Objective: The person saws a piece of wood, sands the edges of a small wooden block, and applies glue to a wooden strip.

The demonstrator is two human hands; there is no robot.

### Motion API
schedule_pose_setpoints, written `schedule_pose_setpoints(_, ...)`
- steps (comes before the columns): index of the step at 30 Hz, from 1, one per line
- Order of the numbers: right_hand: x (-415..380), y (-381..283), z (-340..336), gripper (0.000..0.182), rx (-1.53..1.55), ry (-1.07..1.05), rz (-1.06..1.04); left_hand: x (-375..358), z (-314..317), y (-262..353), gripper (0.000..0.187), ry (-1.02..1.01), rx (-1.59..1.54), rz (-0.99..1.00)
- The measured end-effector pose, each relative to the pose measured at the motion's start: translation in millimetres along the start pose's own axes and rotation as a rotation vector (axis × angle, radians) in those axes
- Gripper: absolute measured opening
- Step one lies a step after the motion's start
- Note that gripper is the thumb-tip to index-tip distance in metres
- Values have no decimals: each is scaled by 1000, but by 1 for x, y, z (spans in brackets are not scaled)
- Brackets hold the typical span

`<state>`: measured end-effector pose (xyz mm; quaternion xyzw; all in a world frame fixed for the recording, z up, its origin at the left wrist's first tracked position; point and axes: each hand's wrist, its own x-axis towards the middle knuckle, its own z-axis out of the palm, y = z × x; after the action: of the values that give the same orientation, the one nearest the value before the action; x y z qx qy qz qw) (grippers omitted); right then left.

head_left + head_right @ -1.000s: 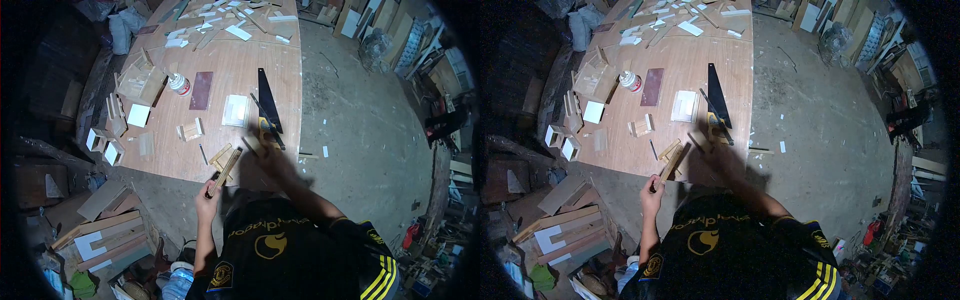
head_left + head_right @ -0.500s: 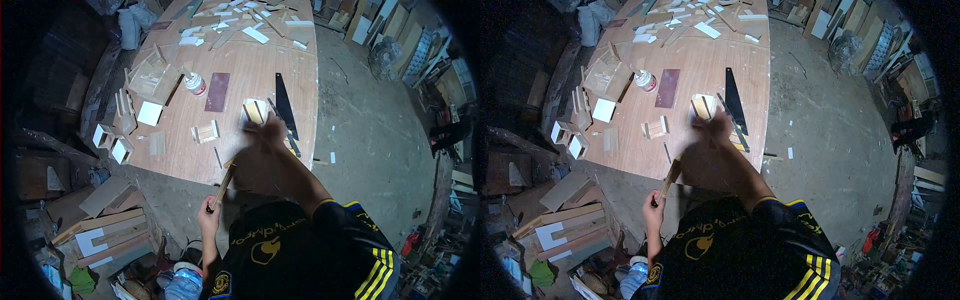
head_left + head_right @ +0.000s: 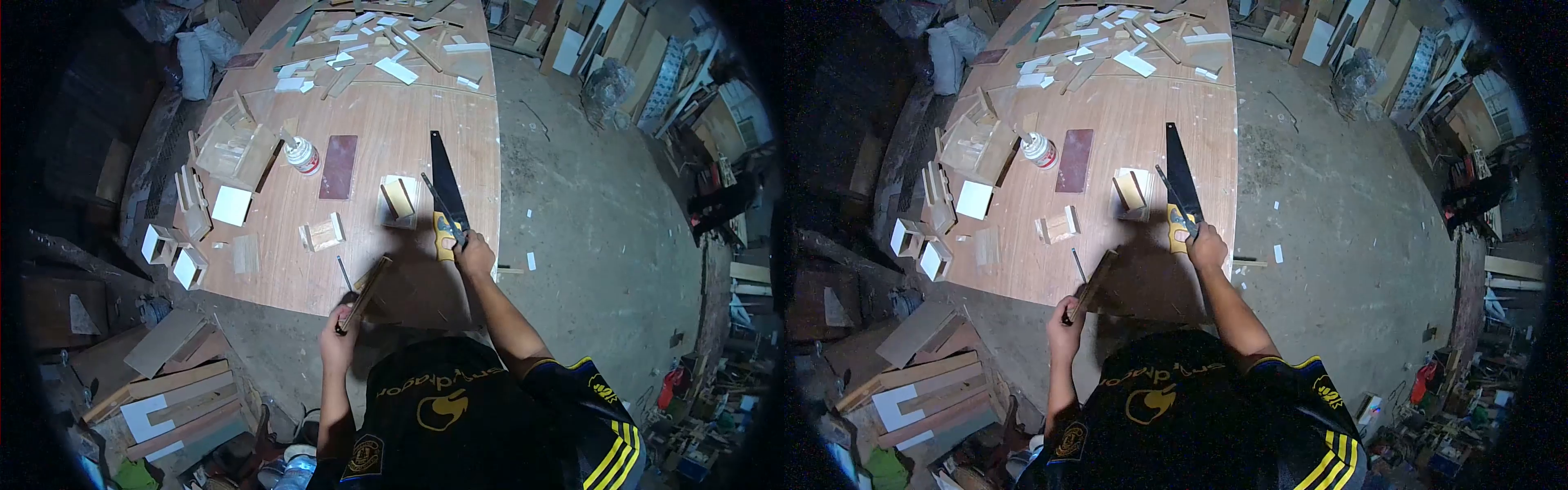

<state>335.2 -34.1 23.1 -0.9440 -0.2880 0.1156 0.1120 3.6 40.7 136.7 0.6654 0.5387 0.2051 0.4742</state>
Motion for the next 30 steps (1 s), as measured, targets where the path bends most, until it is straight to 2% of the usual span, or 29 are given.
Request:
schedule_pose_setpoints(2,-5,-12,-10,36,265,130,-5,2,1,-1,24,18,-23,27)
schedule_pose_setpoints(3,-4,-19,-10,36,268,128,-6,1,1,-4,24,24,-7,10)
schedule_pose_setpoints(5,-1,-35,-9,31,488,238,-217,-2,2,-9,24,25,10,-9)
schedule_pose_setpoints(6,-1,-49,-13,31,488,238,-217,-3,3,-9,24,24,0,3)
schedule_pose_setpoints(8,-3,-82,-25,32,693,49,-109,-6,2,-8,24,29,-7,15)
schedule_pose_setpoints(9,1,-87,-12,32,697,46,-113,-8,1,-7,23,27,5,11)
schedule_pose_setpoints(11,13,-89,36,32,645,221,-355,-12,-1,-9,23,35,22,8)
schedule_pose_setpoints(14,15,-95,67,30,624,148,-296,-18,-3,-24,27,37,-43,-34)
schedule_pose_setpoints(17,8,-97,73,30,554,110,-243,-22,-4,-29,27,77,-69,28)
schedule_pose_setpoints(18,5,-96,75,30,552,108,-239,-24,-8,-20,27,57,-30,-44)
schedule_pose_setpoints(20,1,-92,80,30,390,316,-263,-24,-11,-7,27,34,11,-119)
schedule_pose_setpoints(21,4,-89,80,30,389,317,-259,-22,-10,-1,26,32,27,-94)
schedule_pose_setpoints(23,14,-75,76,32,118,402,-226,-17,-8,5,26,24,42,-65)
schedule_pose_setpoints(26,-9,-51,26,32,242,395,-111,-8,-3,13,22,40,14,-21)
schedule_pose_setpoints(27,-11,-34,25,32,241,389,-110,-2,-2,17,21,68,145,183)
schedule_pose_setpoints(28,-11,-14,29,33,105,277,-212,4,-1,21,20,98,278,385)
schedule_pose_setpoints(29,-12,-3,32,34,-29,162,-317,7,-1,35,21,43,291,340)
schedule_pose_setpoints(30,-16,0,32,34,-23,152,-324,10,1,45,21,49,299,330)
